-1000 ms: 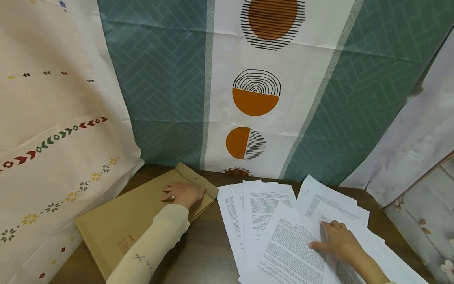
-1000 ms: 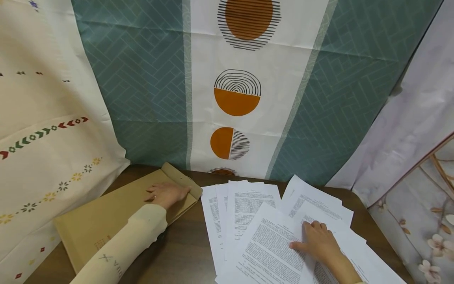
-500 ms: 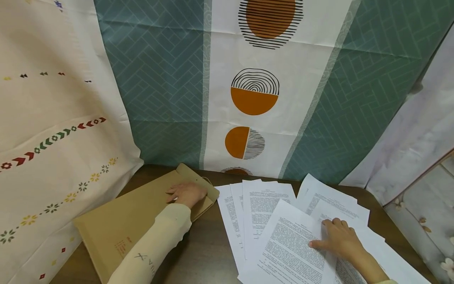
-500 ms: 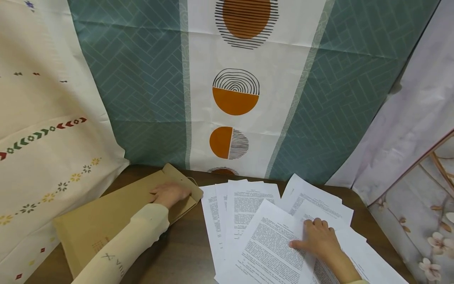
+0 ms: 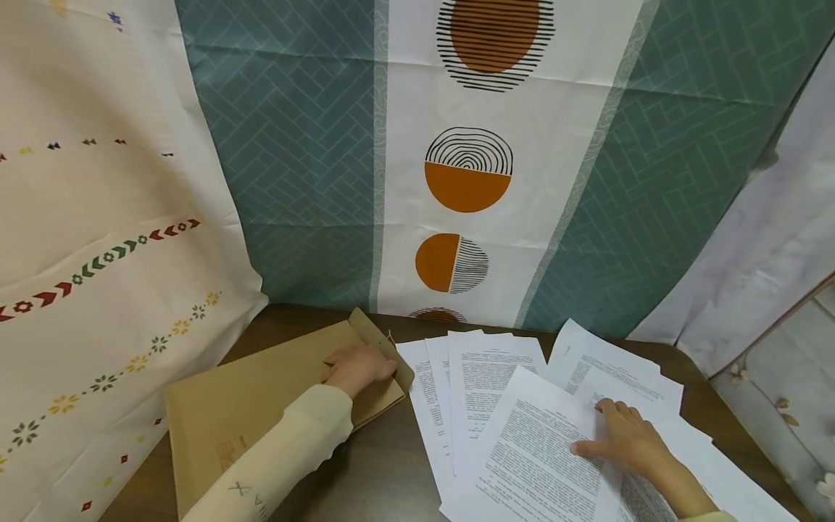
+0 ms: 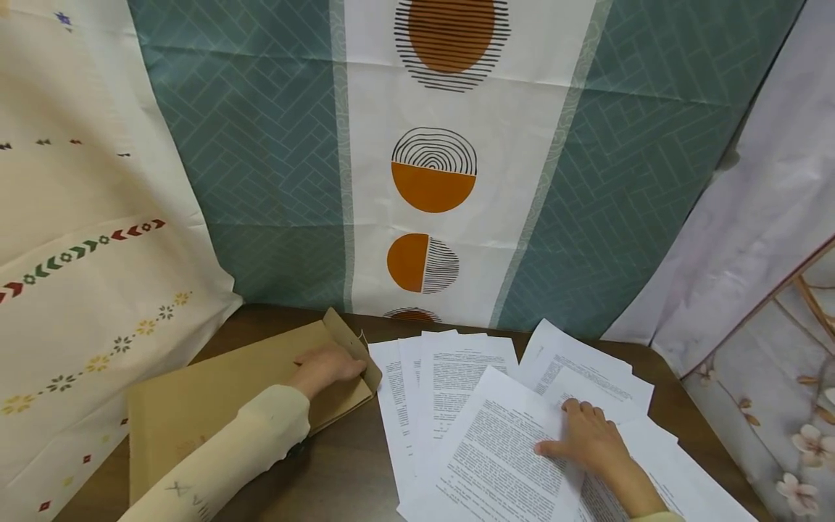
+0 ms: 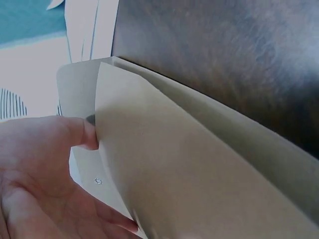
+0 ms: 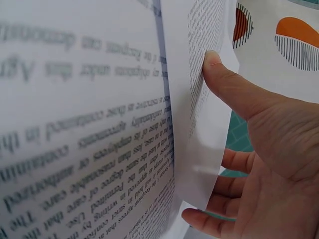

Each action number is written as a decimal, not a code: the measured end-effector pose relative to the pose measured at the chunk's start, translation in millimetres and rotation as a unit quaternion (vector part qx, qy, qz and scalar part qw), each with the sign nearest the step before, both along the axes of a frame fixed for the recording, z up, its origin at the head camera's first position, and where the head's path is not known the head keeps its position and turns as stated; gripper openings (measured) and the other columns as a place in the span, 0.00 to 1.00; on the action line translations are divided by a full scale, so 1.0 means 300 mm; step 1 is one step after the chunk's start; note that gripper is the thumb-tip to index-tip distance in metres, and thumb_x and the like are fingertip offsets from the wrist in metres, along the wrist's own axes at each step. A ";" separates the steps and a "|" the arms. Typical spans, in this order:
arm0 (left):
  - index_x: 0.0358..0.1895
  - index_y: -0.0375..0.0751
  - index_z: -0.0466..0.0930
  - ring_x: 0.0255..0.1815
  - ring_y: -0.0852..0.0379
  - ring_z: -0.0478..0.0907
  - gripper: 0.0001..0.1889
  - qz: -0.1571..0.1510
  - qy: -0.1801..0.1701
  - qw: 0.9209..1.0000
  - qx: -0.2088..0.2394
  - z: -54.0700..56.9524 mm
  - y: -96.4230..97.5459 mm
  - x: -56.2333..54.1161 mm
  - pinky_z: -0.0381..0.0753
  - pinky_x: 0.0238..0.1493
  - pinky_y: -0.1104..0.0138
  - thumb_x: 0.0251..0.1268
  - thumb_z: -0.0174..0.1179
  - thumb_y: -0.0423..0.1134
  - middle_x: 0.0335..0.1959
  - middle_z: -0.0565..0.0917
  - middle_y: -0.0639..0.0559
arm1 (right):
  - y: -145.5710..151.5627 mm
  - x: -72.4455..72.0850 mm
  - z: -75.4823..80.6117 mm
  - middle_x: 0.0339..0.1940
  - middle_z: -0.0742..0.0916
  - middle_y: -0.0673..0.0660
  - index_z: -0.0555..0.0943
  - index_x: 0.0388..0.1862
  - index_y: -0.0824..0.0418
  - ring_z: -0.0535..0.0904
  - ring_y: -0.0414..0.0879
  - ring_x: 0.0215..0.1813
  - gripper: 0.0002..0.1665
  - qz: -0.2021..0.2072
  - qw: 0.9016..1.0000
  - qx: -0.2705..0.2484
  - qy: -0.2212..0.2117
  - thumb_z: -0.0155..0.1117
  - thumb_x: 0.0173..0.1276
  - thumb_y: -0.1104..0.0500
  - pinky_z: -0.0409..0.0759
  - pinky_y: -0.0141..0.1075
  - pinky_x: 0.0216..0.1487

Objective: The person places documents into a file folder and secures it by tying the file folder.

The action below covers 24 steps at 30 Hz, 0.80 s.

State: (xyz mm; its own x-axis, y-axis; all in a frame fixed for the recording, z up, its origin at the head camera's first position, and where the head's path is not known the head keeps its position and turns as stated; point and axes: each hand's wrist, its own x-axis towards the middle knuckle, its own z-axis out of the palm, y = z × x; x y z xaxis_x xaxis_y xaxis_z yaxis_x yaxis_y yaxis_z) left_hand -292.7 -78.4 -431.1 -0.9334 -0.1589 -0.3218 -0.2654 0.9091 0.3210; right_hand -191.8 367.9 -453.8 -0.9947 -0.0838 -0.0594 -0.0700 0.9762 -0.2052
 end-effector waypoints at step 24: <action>0.55 0.22 0.80 0.68 0.23 0.66 0.36 -0.138 0.022 0.989 -0.054 -0.108 0.015 0.090 0.52 0.66 0.26 0.65 0.56 0.58 0.62 0.76 0.25 | -0.020 0.002 0.023 0.55 0.77 0.82 0.72 0.62 0.82 0.72 0.77 0.59 0.64 0.010 0.999 0.032 -0.029 0.76 0.51 0.28 0.75 0.70 0.49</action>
